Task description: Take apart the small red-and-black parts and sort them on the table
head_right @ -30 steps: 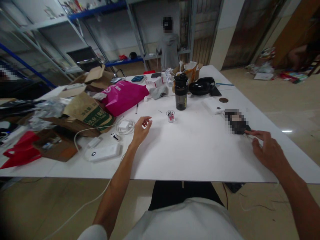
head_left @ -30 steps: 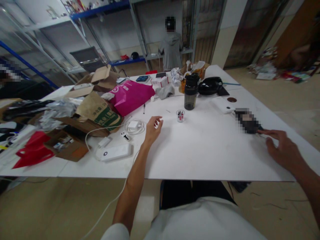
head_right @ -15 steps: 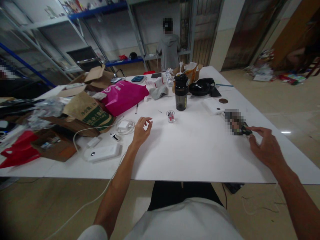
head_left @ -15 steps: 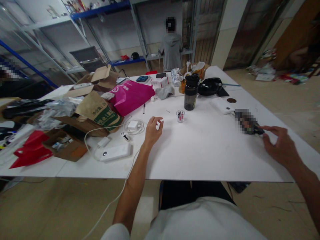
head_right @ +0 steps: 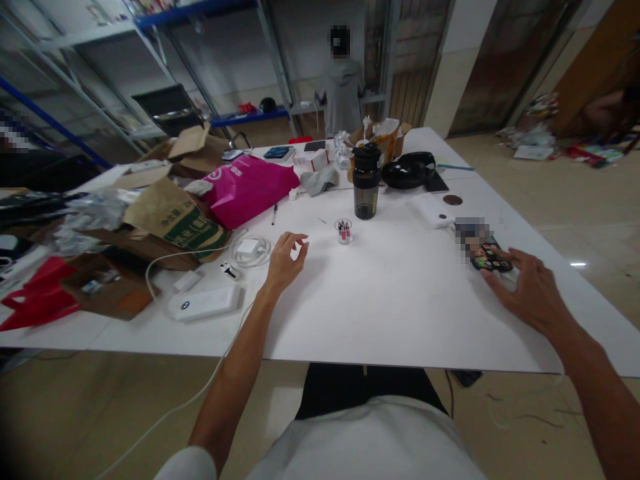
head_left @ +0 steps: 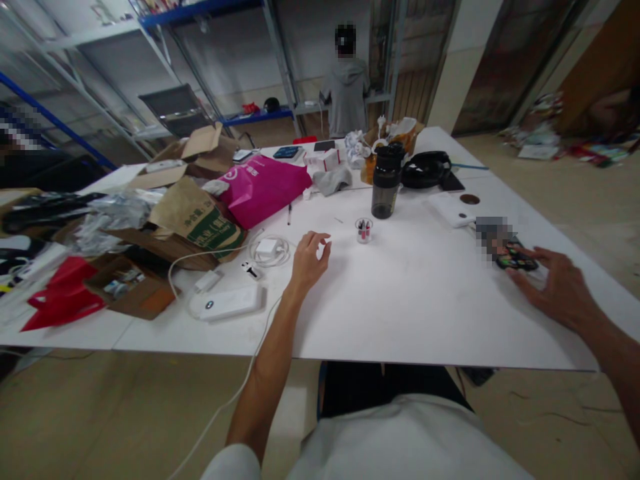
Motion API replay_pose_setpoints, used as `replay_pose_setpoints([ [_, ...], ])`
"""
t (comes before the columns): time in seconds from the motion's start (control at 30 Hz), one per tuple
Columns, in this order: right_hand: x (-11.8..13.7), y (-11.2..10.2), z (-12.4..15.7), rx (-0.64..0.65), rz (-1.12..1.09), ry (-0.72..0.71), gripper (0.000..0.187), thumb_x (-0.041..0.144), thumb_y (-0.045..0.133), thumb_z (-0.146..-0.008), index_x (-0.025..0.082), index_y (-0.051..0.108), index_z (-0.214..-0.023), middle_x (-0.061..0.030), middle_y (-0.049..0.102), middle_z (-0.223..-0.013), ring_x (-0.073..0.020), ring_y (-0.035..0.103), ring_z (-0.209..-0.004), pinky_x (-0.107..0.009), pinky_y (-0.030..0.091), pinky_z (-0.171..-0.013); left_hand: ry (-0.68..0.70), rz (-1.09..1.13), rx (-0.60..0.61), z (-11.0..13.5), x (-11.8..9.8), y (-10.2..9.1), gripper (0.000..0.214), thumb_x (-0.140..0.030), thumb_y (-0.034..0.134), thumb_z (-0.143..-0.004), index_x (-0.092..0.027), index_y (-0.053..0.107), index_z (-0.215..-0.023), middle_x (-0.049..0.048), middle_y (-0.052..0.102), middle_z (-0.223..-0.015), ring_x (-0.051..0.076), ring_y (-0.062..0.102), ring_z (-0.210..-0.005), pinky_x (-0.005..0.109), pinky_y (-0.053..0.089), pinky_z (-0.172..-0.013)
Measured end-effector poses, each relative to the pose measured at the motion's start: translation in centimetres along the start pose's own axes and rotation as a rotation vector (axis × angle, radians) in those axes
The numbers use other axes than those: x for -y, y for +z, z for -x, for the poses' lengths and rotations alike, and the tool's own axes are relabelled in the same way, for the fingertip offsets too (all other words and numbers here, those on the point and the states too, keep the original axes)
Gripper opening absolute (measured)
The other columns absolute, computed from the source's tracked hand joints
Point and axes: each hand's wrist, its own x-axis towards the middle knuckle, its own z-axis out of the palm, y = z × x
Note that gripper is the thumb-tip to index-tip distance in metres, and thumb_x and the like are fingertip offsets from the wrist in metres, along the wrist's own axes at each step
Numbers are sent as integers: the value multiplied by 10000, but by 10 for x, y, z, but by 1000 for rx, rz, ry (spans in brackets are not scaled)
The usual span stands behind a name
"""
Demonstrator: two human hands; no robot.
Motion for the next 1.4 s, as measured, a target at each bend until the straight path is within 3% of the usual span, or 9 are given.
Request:
replay_pose_setpoints([
  [0.13, -3, 0, 0, 8, -86, -7, 825, 751, 665, -911, 259, 606, -1572, -280, 692, -1646, -537, 697, -1516, -713, 507, -1344, 5, -9, 11, 1, 0, 0, 189, -204, 668, -1138, -260, 749, -1300, 84, 754, -1138, 261, 693, -995, 454, 591, -1036],
  [0.27, 1, -4, 4, -61, -139, -9, 821, 749, 677, -895, 257, 666, -1553, -247, 703, -1616, -508, 720, -1494, -699, 516, -1339, 17, -3, 4, 1, 0, 0, 178, -216, 663, -1147, -259, 745, -1299, 80, 755, -1133, 260, 688, -985, 456, 590, -1028],
  [0.43, 6, -7, 3, -32, -138, -7, 803, 752, 691, -891, 267, 686, -1531, -240, 685, -1616, -495, 716, -1477, -677, 529, -1325, 13, -19, 24, 1, -1, 0, 184, -217, 656, -1151, -264, 744, -1305, 85, 758, -1143, 267, 701, -1012, 460, 594, -1032],
  [0.57, 2, -3, 2, -27, -113, -14, 845, 762, 711, -901, 256, 643, -1575, -253, 675, -1628, -502, 710, -1470, -688, 553, -1288, 44, -8, 9, 1, 0, 1, 183, -207, 659, -1152, -250, 742, -1309, 81, 758, -1137, 256, 687, -986, 451, 584, -1021],
  [0.67, -4, 1, 5, -94, -103, -44, 857, 784, 746, -891, 252, 627, -1553, -239, 747, -1559, -483, 771, -1354, -686, 614, -1198, 59, -2, 0, 1, 2, 1, 179, -205, 669, -1150, -246, 742, -1308, 76, 757, -1128, 253, 685, -988, 449, 583, -1016],
  [0.87, -13, 0, 17, -301, -31, -183, 632, 728, 749, -985, 237, 716, -1383, -161, 888, -1341, -387, 851, -1112, -564, 662, -1070, 102, -7, -11, 1, 4, 3, 176, -203, 667, -1157, -247, 743, -1310, 77, 761, -1121, 260, 698, -1009, 451, 586, -1008],
  [1.0, -12, -1, 18, -377, 12, -264, 450, 646, 748, -1038, 230, 775, -1209, -140, 920, -1232, -348, 874, -1005, -497, 670, -1023, 125, -16, -16, 2, 5, 4, 171, -199, 666, -1161, -245, 742, -1307, 77, 761, -1115, 266, 712, -1042, 451, 587, -1015],
  [1.1, -10, -2, 17, -406, 8, -281, 430, 633, 747, -1050, 229, 791, -1192, -126, 928, -1205, -339, 880, -971, -489, 674, -1017, 127, -21, -12, 2, 6, 4, 173, -196, 665, -1161, -244, 741, -1309, 79, 763, -1124, 266, 715, -1049, 451, 588, -1018],
  [1.4, -8, -2, 21, -275, -25, -104, 655, 767, 709, -980, 258, 731, -1392, -157, 885, -1378, -438, 828, -1161, -608, 651, -1045, 130, -27, -7, 2, 5, 3, 179, -192, 670, -1161, -244, 745, -1314, 78, 762, -1124, 265, 714, -1037, 445, 587, -998],
])
